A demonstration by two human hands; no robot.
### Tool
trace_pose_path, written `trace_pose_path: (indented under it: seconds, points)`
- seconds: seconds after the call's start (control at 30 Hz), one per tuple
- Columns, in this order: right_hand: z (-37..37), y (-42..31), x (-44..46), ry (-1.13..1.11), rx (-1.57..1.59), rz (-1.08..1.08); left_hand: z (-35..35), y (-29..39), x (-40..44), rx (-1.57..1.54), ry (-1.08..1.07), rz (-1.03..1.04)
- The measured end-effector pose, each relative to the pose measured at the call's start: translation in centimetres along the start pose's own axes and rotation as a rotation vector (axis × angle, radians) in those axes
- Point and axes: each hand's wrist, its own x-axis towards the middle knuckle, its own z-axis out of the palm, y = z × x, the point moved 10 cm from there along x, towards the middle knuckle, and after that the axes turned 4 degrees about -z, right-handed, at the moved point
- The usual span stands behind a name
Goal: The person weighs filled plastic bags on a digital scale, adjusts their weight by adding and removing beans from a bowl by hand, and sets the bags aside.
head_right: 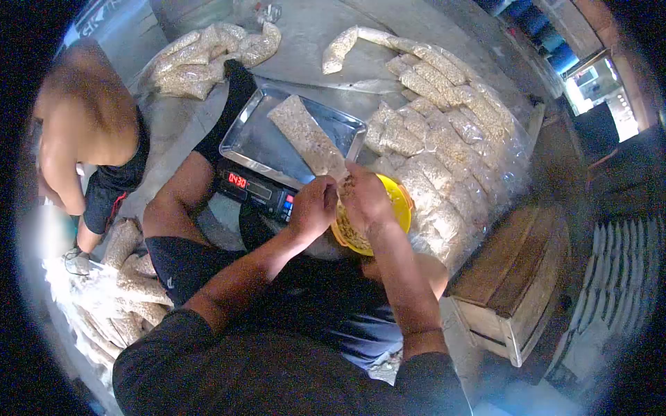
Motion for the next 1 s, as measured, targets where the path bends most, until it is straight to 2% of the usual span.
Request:
trace_pose_path:
  seconds: [0.07,0.13,0.17,0.2,0.23,0.3,0.33,0.37,0.4,0.43,0.5,0.6,0.63,0.67,0.7,0.73,0.77,0.8,0.83,0.87,0.93,1.0]
  points:
    - [-1.9,0.9,2.4,-0.056,-0.059,0.002,-0.9,-0.4,0.4,-0.044,0.050,0.013]
    - [-3.3,-0.2,2.7,-0.078,-0.468,-0.207,-1.1,-0.6,0.3,-0.070,0.047,0.014]
    - [-3.1,-1.8,2.1,-0.087,-0.853,-0.421,-1.2,-0.6,0.6,-0.086,0.055,0.018]
    - [-2.5,-2.6,1.0,-0.039,-1.044,-0.491,-1.7,0.0,0.7,-0.135,0.082,0.069]
    - [-1.9,-3.5,-0.3,0.024,-1.235,-0.556,-1.6,-0.1,0.9,-0.137,0.036,0.031]
    - [-0.9,-5.2,-4.1,0.290,-1.198,-0.408,-1.2,-0.1,1.0,-0.134,-0.081,-0.027]
    - [-0.7,-7.1,-6.1,0.501,-1.219,-0.620,-0.9,-0.4,1.0,-0.132,-0.097,-0.069]
    - [-2.5,-6.8,-6.4,0.506,-1.250,-0.704,-0.5,0.1,1.1,-0.089,-0.143,-0.054]
    - [-4.4,-6.4,-6.8,0.513,-1.283,-0.787,-0.3,0.0,0.6,-0.080,-0.069,0.056]
    - [-5.9,-6.0,-6.8,0.536,-1.375,-0.725,-0.1,0.4,0.5,-0.130,-0.105,0.041]
    - [-10.9,-3.0,-4.4,0.607,-1.612,-0.395,0.2,1.3,0.0,-0.051,-0.198,-0.003]
    - [-15.8,-1.9,-2.8,0.668,-1.489,-0.598,1.1,2.9,-1.7,0.071,-0.330,0.052]
    - [-16.3,-0.5,-1.1,0.620,-1.756,-0.619,0.8,3.5,-2.2,0.122,-0.368,0.084]
    - [-17.2,1.6,0.5,0.561,-2.026,-0.613,1.2,4.2,-3.0,0.140,-0.525,-0.008]
    - [-16.8,2.7,1.0,0.542,-2.194,-0.513,1.6,4.7,-4.5,0.163,-0.686,-0.103]
    - [-16.5,3.7,1.4,0.509,-2.359,-0.418,2.4,4.4,-6.6,0.049,-0.842,-0.138]
    - [-16.4,4.1,1.9,0.541,-2.355,-0.333,3.0,3.8,-9.1,-0.071,-1.005,-0.172]
    - [-16.3,4.6,2.4,0.572,-2.351,-0.248,3.3,1.4,-12.8,-0.131,-1.177,-0.331]
    - [-17.1,4.6,2.7,0.533,-2.216,-0.207,3.6,-0.9,-16.3,-0.176,-1.344,-0.501]
    - [-17.8,4.7,3.0,0.504,-2.080,-0.166,3.9,-1.0,-17.1,-0.103,-1.381,-0.376]
    - [-15.5,4.5,1.8,0.256,-1.657,-0.020,3.8,-1.1,-18.5,0.041,-1.421,-0.159]
    - [-15.6,4.5,-0.2,0.260,-1.509,-0.204,5.6,-1.2,-18.2,0.157,-1.497,-0.310]
